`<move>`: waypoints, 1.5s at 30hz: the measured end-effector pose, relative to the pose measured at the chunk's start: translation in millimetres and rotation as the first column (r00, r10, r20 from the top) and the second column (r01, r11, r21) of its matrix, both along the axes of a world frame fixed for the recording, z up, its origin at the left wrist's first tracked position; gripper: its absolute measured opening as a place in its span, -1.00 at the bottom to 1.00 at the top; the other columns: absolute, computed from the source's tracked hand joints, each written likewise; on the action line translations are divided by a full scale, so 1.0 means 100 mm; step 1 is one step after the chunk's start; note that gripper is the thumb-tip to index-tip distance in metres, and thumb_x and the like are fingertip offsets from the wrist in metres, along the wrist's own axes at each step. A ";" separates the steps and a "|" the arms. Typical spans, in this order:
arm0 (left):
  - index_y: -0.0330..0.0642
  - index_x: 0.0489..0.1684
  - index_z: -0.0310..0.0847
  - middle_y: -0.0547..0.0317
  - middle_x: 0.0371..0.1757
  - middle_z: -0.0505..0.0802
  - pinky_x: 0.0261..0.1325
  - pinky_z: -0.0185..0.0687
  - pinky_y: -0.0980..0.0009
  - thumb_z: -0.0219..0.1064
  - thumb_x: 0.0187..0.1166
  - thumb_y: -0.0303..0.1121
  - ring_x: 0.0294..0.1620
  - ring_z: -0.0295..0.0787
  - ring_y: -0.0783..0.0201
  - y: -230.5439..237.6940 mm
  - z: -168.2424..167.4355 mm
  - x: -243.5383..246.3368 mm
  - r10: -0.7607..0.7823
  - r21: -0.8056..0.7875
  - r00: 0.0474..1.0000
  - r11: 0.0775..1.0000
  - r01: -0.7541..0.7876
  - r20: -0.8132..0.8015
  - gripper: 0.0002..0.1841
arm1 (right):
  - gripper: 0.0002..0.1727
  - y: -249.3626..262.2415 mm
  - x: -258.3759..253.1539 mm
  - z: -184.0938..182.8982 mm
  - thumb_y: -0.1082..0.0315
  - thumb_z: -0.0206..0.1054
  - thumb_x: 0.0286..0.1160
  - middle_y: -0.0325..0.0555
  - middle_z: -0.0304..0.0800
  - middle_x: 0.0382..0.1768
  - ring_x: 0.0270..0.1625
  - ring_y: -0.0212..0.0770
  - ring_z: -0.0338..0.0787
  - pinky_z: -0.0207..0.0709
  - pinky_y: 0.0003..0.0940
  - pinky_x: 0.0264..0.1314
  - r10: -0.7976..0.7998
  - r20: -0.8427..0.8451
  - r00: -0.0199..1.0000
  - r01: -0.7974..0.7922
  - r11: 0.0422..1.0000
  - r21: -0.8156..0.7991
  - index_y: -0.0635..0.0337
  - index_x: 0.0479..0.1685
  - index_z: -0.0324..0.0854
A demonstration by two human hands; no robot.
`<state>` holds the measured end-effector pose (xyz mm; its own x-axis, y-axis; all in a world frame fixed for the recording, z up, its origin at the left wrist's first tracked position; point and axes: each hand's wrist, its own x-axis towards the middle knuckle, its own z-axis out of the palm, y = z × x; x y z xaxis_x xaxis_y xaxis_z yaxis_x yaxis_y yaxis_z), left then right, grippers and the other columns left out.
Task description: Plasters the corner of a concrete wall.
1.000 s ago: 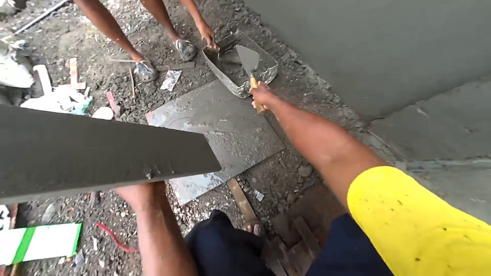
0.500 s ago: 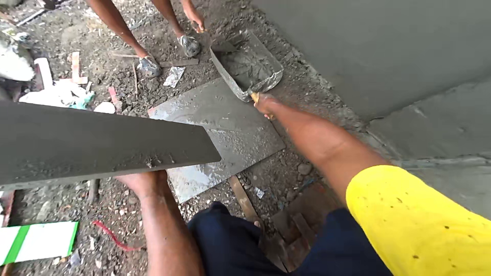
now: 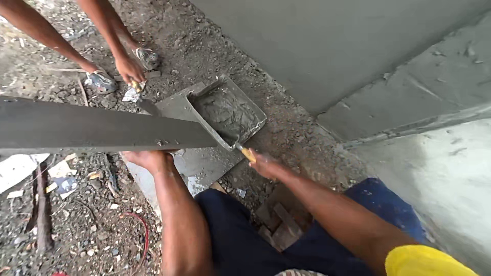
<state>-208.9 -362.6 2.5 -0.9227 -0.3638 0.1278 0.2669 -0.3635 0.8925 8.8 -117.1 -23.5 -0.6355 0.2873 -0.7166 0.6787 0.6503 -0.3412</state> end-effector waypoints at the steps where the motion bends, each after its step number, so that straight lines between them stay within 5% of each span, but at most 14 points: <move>1: -0.28 0.53 0.23 -0.04 0.26 0.73 0.26 0.74 0.02 0.06 0.79 -0.38 0.28 0.73 0.13 0.05 0.04 -0.03 0.002 0.002 1.000 1.000 -0.002 -0.010 -0.61 | -0.18 -0.01 0.13 0.05 0.01 0.18 0.77 0.28 0.67 0.38 0.25 0.27 0.79 0.61 0.31 0.30 -0.033 0.001 0.999 0.033 0.999 -0.019 -0.16 0.96 -0.13; 3: -0.30 0.34 0.38 -0.04 0.12 0.80 0.23 0.78 0.03 0.24 0.65 -0.51 0.18 0.80 0.11 0.18 0.21 -0.08 0.022 0.042 1.000 0.999 -0.021 -0.007 -0.66 | -0.19 0.02 0.27 0.19 0.00 0.16 0.80 0.30 0.68 0.34 0.20 0.25 0.80 0.62 0.28 0.27 -0.106 -0.034 0.994 0.105 0.994 -0.034 -0.09 0.96 -0.12; 6: -0.34 0.38 0.34 -0.03 0.09 0.78 0.22 0.77 0.07 0.18 0.68 -0.51 0.15 0.79 0.15 0.41 0.19 -0.04 0.021 0.045 0.999 0.999 -0.022 0.025 -0.66 | -0.21 0.27 0.13 0.16 0.03 0.11 0.84 0.37 0.70 0.25 0.16 0.28 0.81 0.62 0.26 0.27 -0.227 -0.132 0.965 0.232 0.972 0.027 0.01 0.94 -0.15; 9: -0.28 0.46 0.29 0.00 0.18 0.76 0.21 0.77 0.07 0.11 0.76 -0.43 0.20 0.77 0.17 0.50 -0.02 0.03 -0.041 0.028 0.999 0.999 0.040 0.034 -0.65 | -0.31 0.70 -0.36 -0.14 0.01 0.03 0.87 0.26 0.72 0.01 -0.19 0.10 0.81 0.71 0.08 -0.07 -0.407 -0.087 0.909 0.413 0.909 0.058 0.00 0.88 -0.06; 12: -0.25 0.40 0.36 -0.02 0.12 0.79 0.13 0.80 0.00 0.13 0.75 -0.46 0.15 0.80 0.11 0.39 -0.19 0.07 -0.092 0.063 0.993 0.994 0.087 0.070 -0.69 | -0.44 0.88 -0.81 -0.45 -0.06 0.04 0.84 0.05 0.61 -0.26 -0.50 -0.14 0.66 0.64 -0.20 -0.42 -0.537 0.030 0.843 0.538 0.843 -0.023 0.07 0.62 0.27; 16: -0.28 0.45 0.29 -0.06 0.17 0.77 0.17 0.78 -0.05 0.10 0.76 -0.45 0.19 0.78 0.06 0.17 -0.19 0.00 -0.050 0.047 0.998 0.998 0.049 0.033 -0.65 | -0.47 0.53 -1.13 -0.59 0.05 0.17 0.76 0.04 0.64 -0.25 -0.49 -0.15 0.72 0.72 -0.20 -0.40 -0.539 0.031 0.842 0.538 0.833 -0.127 0.15 0.56 0.32; 20: -0.28 0.56 0.16 -0.05 0.27 0.71 0.25 0.74 0.04 0.02 0.79 -0.42 0.26 0.72 0.13 0.24 -0.05 -0.07 0.034 0.049 0.999 0.998 -0.035 0.007 -0.60 | -0.28 0.16 -0.74 -0.42 0.31 0.32 0.55 0.36 0.73 0.12 0.09 0.31 0.83 0.69 0.33 0.06 -0.118 0.019 0.993 0.111 0.969 0.218 0.19 0.70 0.11; 22: -0.30 0.57 0.14 -0.08 0.28 0.70 0.29 0.71 0.05 0.01 0.80 -0.43 0.28 0.71 0.12 0.33 0.05 -0.09 0.056 0.070 0.998 0.996 -0.056 0.006 -0.59 | -0.24 0.16 -0.47 -0.22 0.25 0.28 0.64 0.40 0.73 0.19 0.23 0.41 0.78 0.62 0.41 0.21 0.043 0.074 0.996 -0.061 0.965 0.253 0.17 0.79 0.03; 24: -0.32 0.55 0.17 -0.08 0.26 0.71 0.29 0.72 0.06 0.02 0.80 -0.42 0.28 0.72 0.13 0.38 0.06 -0.10 0.062 0.063 0.998 0.996 -0.063 0.008 -0.60 | -0.29 0.20 -0.26 0.02 0.08 0.20 0.75 0.32 0.77 0.11 0.12 0.31 0.83 0.66 0.31 0.15 0.046 0.050 0.998 -0.054 0.982 0.179 0.12 0.81 0.08; 26: -0.36 0.51 0.20 -0.09 0.23 0.72 0.28 0.72 0.04 0.04 0.80 -0.42 0.28 0.72 0.11 0.41 0.04 -0.12 0.071 0.059 0.997 0.996 -0.070 -0.019 -0.62 | -0.30 0.19 -0.13 0.15 -0.10 0.06 0.84 0.10 0.72 -0.08 -0.28 -0.04 0.83 0.78 -0.07 -0.19 -0.141 0.024 0.990 0.142 0.987 -0.071 0.02 0.82 0.06; 30: -0.38 0.49 0.21 -0.13 0.21 0.73 0.26 0.73 -0.01 0.02 0.80 -0.41 0.26 0.74 0.06 0.40 0.02 -0.16 0.071 0.051 0.996 0.996 -0.069 -0.047 -0.62 | -0.37 0.25 -0.26 0.00 -0.23 0.09 0.78 -0.04 0.66 -0.25 -0.51 -0.22 0.69 0.68 -0.31 -0.43 -0.379 0.142 0.915 0.403 0.824 -0.398 -0.01 0.59 0.32; 36: -0.36 0.52 0.20 -0.16 0.28 0.72 0.30 0.71 -0.04 0.06 0.79 -0.43 0.33 0.72 0.04 0.34 0.02 -0.11 0.097 -0.025 0.994 0.995 -0.099 -0.050 -0.61 | -0.37 0.65 -0.88 -0.19 -0.16 0.15 0.76 0.07 0.69 -0.21 -0.45 -0.09 0.75 0.73 -0.12 -0.37 -0.427 0.073 0.901 0.433 0.882 -0.187 0.05 0.60 0.32; 40: -0.38 0.60 0.10 -0.17 0.33 0.69 0.34 0.68 -0.01 -0.13 0.88 -0.32 0.37 0.68 0.06 0.32 0.07 -0.10 0.079 -0.071 0.996 0.994 -0.081 -0.033 -0.57 | -0.39 0.79 -0.53 0.09 -0.15 0.07 0.82 0.11 0.67 -0.20 -0.46 -0.05 0.74 0.71 -0.09 -0.38 -0.360 0.034 0.932 0.362 0.930 -0.070 0.04 0.63 0.28; 45: -0.38 0.61 0.10 -0.17 0.33 0.67 0.32 0.68 0.01 -0.17 0.87 -0.36 0.35 0.68 0.08 0.69 0.13 -0.08 0.018 -0.018 1.000 1.000 -0.018 -0.013 -0.58 | -0.40 1.08 -0.36 -0.18 -0.17 0.15 0.76 0.07 0.71 -0.24 -0.44 -0.08 0.76 0.72 -0.10 -0.35 -0.357 0.142 0.923 0.370 0.926 -0.075 0.13 0.47 0.44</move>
<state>-216.4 -293.4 15.7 -0.9144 -0.3776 0.1460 0.2843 -0.3423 0.8956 -27.1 -9.2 -41.1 -0.4053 0.4062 -0.8190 0.9029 0.3182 -0.2890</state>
